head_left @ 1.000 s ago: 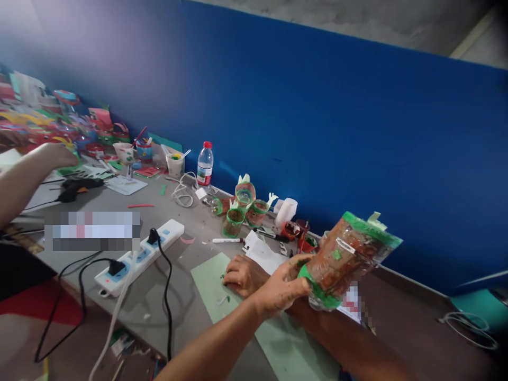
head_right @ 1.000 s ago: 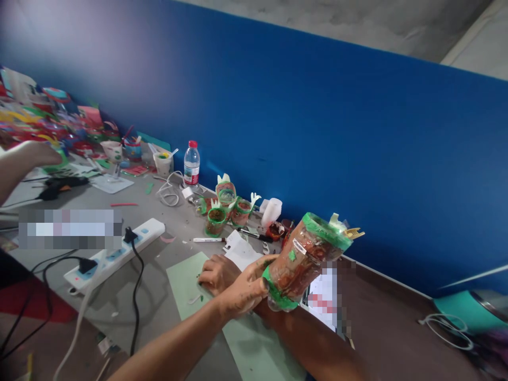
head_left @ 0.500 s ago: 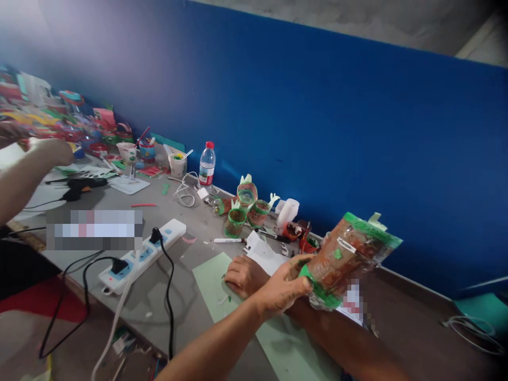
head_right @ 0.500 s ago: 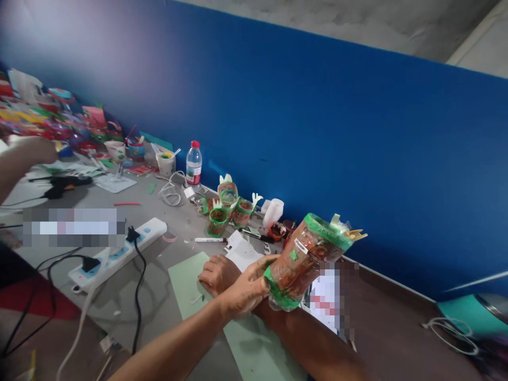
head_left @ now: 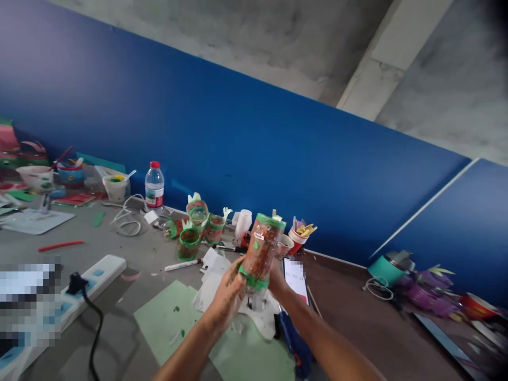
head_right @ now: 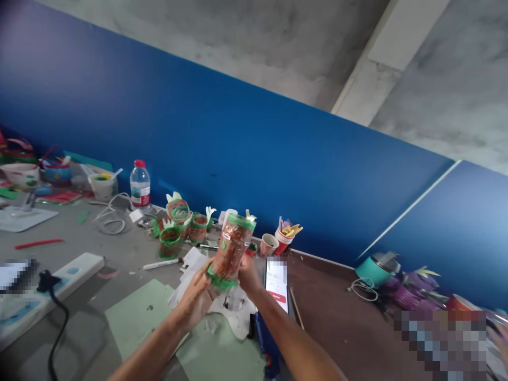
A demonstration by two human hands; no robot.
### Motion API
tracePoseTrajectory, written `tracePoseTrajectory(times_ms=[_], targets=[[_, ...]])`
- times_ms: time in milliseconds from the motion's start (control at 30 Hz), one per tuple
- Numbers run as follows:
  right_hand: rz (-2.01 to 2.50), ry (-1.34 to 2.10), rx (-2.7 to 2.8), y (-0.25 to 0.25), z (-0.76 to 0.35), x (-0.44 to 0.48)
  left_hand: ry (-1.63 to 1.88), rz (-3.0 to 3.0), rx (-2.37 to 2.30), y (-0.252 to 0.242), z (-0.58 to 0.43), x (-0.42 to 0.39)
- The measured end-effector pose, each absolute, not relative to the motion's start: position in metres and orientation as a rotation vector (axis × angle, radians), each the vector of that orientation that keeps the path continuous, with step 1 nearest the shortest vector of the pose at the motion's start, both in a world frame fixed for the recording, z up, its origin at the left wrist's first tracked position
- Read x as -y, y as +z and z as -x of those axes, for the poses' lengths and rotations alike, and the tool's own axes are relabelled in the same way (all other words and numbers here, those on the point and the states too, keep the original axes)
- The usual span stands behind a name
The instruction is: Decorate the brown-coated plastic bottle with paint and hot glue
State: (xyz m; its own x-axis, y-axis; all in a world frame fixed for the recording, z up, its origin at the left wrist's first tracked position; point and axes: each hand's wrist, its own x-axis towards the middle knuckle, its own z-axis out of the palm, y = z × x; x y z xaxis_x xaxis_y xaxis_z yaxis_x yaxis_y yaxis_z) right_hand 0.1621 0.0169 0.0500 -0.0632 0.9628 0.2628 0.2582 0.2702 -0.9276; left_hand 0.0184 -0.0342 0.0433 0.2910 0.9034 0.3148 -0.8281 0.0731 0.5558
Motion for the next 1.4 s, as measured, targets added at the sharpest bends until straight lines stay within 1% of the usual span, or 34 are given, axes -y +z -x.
tracePoseTrajectory(times_ms=[167,300,400,500,567,633,833,1000,1167,1300,1400], targets=[[1.076,0.861,1.293,0.078,-0.196,-0.01,1.34,-0.713,-0.276,0.035,-0.016,0.023],[0.981,0.846,1.191,0.102,-0.201,0.006,1.346,-0.694,-0.384,0.03,-0.016,0.018],[0.933,0.863,1.197,0.112,-0.195,0.018,1.312,-0.75,-0.356,0.028,-0.015,0.017],[1.001,0.874,1.37,0.115,-0.193,0.032,1.288,-0.785,-0.332,0.027,-0.015,0.015],[1.114,0.834,1.575,0.11,-0.193,0.042,1.287,-0.777,-0.34,0.026,-0.015,0.014],[1.203,0.719,1.802,0.099,-0.194,0.053,1.291,-0.765,-0.344,0.026,-0.015,0.013],[1.258,0.151,2.365,0.045,-0.195,0.085,1.304,-0.735,-0.323,0.032,-0.018,0.017],[1.193,-0.167,2.666,0.021,-0.191,0.104,1.285,-0.739,-0.327,0.035,-0.019,0.02],[1.135,-0.181,2.847,0.02,-0.187,0.116,1.265,-0.754,-0.322,0.033,-0.018,0.019],[1.134,-0.049,2.919,0.022,-0.189,0.121,1.268,-0.77,-0.306,0.032,-0.018,0.019],[1.179,0.06,2.855,0.027,-0.193,0.123,1.255,-0.766,-0.296,0.031,-0.018,0.019]])
